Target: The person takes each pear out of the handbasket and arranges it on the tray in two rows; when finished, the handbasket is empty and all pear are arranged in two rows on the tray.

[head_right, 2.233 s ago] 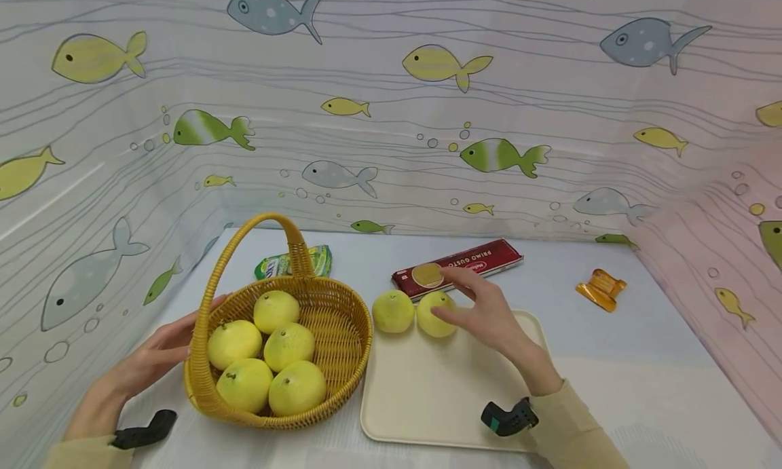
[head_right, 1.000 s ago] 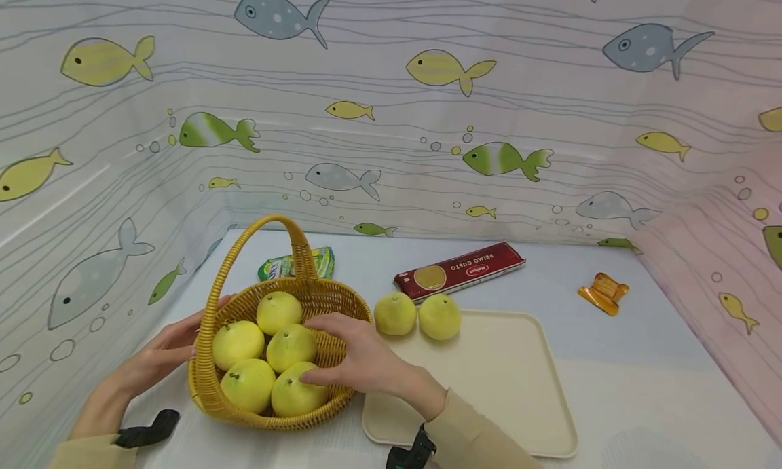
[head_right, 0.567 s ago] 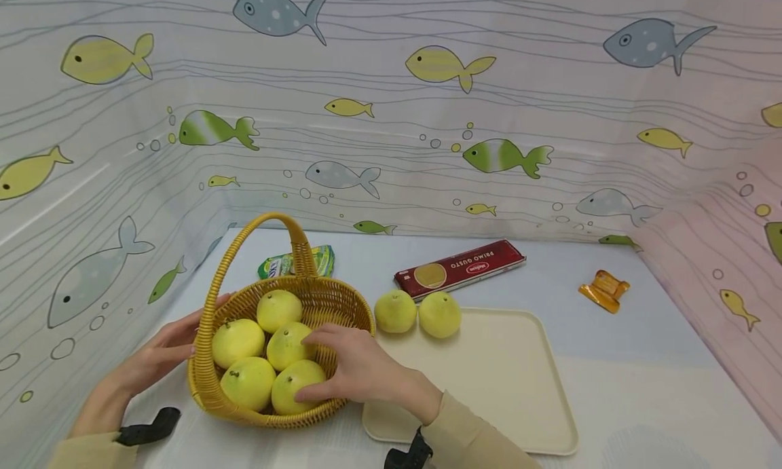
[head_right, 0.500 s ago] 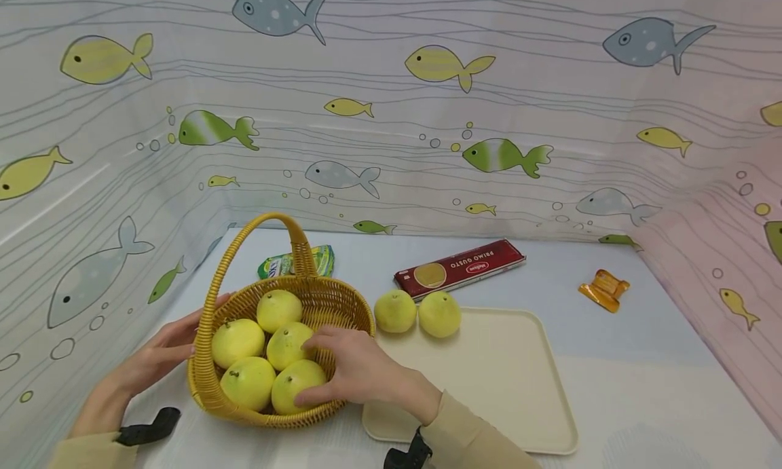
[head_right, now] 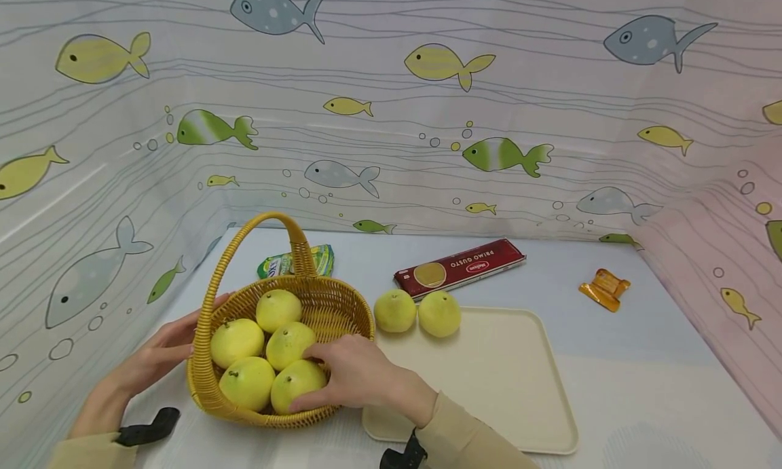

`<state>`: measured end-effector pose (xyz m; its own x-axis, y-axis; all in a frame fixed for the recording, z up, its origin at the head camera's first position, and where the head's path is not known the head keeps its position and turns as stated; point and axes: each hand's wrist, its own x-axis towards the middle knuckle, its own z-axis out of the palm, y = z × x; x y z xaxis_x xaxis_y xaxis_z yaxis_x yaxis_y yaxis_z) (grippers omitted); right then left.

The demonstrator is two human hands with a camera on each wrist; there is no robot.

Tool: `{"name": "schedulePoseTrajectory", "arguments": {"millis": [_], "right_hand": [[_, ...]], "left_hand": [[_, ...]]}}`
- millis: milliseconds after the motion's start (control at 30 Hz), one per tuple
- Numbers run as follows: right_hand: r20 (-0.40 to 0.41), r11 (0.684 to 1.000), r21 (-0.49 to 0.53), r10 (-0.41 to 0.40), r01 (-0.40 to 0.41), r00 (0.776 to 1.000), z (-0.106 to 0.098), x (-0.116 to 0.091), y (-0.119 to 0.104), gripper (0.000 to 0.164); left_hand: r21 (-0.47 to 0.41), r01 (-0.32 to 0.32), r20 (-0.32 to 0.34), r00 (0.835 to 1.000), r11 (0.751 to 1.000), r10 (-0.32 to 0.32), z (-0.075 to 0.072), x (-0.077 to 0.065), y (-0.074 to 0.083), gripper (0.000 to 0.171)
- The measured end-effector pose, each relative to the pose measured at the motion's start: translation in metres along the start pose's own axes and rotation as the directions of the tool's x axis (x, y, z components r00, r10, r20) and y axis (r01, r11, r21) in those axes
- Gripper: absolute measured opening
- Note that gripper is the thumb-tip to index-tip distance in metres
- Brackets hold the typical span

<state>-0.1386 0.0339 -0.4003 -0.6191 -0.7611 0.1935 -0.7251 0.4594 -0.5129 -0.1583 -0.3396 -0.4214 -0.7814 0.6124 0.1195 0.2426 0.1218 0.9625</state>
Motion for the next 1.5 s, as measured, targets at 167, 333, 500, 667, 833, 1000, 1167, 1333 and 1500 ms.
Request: {"name": "schedulePoseTrajectory", "arguments": {"millis": [167, 333, 500, 667, 833, 1000, 1167, 1333, 1500], "right_hand": [[-0.019, 1.000, 0.011, -0.024, 0.025, 1.000, 0.002, 0.000, 0.001, 0.048], [-0.025, 0.999, 0.042, -0.033, 0.034, 0.999, 0.002, -0.001, 0.004, 0.047], [-0.019, 0.996, 0.084, -0.020, 0.022, 1.000, 0.001, -0.001, 0.004, 0.047], [-0.032, 0.994, 0.110, -0.004, 0.008, 0.999, 0.000, -0.001, 0.004, 0.046], [-0.050, 0.992, 0.123, 0.007, -0.001, 0.999, -0.001, -0.001, 0.002, 0.044], [-0.069, 0.990, 0.141, 0.031, -0.021, 0.997, -0.002, -0.002, 0.002, 0.045], [-0.069, 0.984, 0.173, 0.045, -0.033, 0.997, -0.003, -0.003, 0.003, 0.047], [-0.060, 0.973, 0.224, 0.065, -0.050, 0.996, -0.006, -0.004, 0.003, 0.050], [-0.064, 0.957, 0.282, 0.083, -0.062, 0.995, -0.010, -0.006, 0.003, 0.051]], "left_hand": [[0.006, 0.003, -0.002, 1.000, 1.000, -0.003, 0.000, 0.000, 0.000, 0.073], [0.004, 0.000, -0.003, 1.000, 1.000, 0.000, 0.000, 0.000, 0.000, 0.073], [0.002, 0.002, 0.000, 1.000, 1.000, -0.002, 0.000, 0.000, 0.001, 0.072], [0.007, 0.005, 0.000, 1.000, 1.000, -0.005, 0.001, 0.000, 0.001, 0.072], [0.024, 0.007, -0.010, 1.000, 1.000, -0.007, 0.001, 0.000, 0.001, 0.072], [0.026, 0.006, -0.011, 1.000, 1.000, -0.005, 0.002, 0.000, 0.003, 0.071], [0.029, -0.001, -0.010, 1.000, 1.000, 0.001, 0.002, 0.000, 0.004, 0.071], [0.031, 0.007, -0.011, 1.000, 1.000, -0.006, 0.001, 0.000, 0.002, 0.072], [0.032, 0.009, -0.013, 1.000, 0.999, -0.009, 0.000, 0.000, 0.002, 0.072]]}}
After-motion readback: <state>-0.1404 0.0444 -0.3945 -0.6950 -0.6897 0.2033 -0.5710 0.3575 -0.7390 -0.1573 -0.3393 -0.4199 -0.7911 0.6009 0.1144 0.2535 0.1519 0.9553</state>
